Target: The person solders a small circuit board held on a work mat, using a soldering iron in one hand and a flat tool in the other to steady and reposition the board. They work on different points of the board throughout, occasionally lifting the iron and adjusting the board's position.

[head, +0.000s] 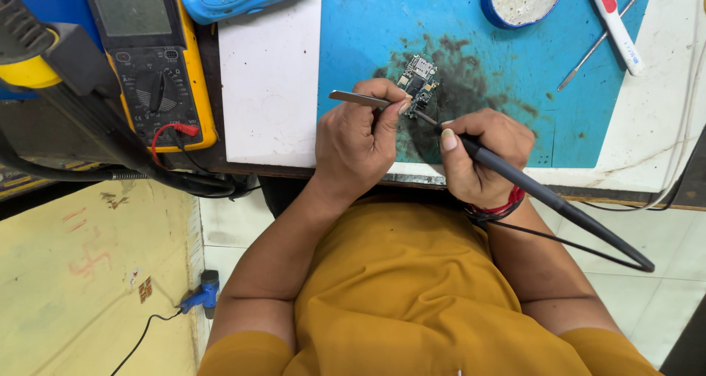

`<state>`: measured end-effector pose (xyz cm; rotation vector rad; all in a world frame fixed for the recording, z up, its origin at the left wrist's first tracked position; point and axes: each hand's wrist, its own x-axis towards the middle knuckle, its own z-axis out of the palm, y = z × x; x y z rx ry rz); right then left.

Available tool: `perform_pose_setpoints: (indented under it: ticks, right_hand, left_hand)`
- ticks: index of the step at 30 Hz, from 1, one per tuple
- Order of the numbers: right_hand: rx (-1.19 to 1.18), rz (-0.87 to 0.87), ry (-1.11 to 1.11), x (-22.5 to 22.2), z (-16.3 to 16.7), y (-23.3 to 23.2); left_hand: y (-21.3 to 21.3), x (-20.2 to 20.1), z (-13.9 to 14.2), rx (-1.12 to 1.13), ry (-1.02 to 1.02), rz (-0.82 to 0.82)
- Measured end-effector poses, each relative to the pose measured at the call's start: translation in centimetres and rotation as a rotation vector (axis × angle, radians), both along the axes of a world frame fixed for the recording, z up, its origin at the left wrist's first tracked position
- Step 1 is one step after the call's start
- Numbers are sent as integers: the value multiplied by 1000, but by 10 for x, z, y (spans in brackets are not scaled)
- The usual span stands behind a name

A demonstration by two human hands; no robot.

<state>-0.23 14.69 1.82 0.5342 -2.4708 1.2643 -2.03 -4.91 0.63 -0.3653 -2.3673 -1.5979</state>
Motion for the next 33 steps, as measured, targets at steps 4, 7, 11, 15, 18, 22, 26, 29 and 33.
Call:
perform_pose_setpoints:
  ticks: [4, 7, 11, 15, 18, 22, 26, 29, 33]
  right_hand:
    - [4, 18, 3, -1, 0, 0]
    - [2, 13, 2, -1, 0, -1]
    - [4, 16, -2, -2, 0, -1]
    - [-1, 17, 6, -2, 0, -1]
    - [0, 22, 9, -2, -1, -1]
    - [11, 13, 4, -2, 0, -1]
    - [-11, 33, 19, -2, 0, -1]
    - [4, 20, 12, -3, 0, -1]
    - [8, 12, 7, -2, 1, -2]
  left_hand:
    - [0, 0, 0, -20, 8, 0]
    - [0, 0, 0, -13, 2, 3]
    - [0, -1, 0, -10, -3, 0]
    - [0, -1, 0, -19, 0, 1]
    - [0, 0, 0, -20, 1, 0]
    - [0, -1, 0, -11, -33, -8]
    - [1, 1, 1, -37, -10, 8]
    - [0, -1, 0, -23, -1, -3]
    - [0, -1, 0, -16, 4, -3]
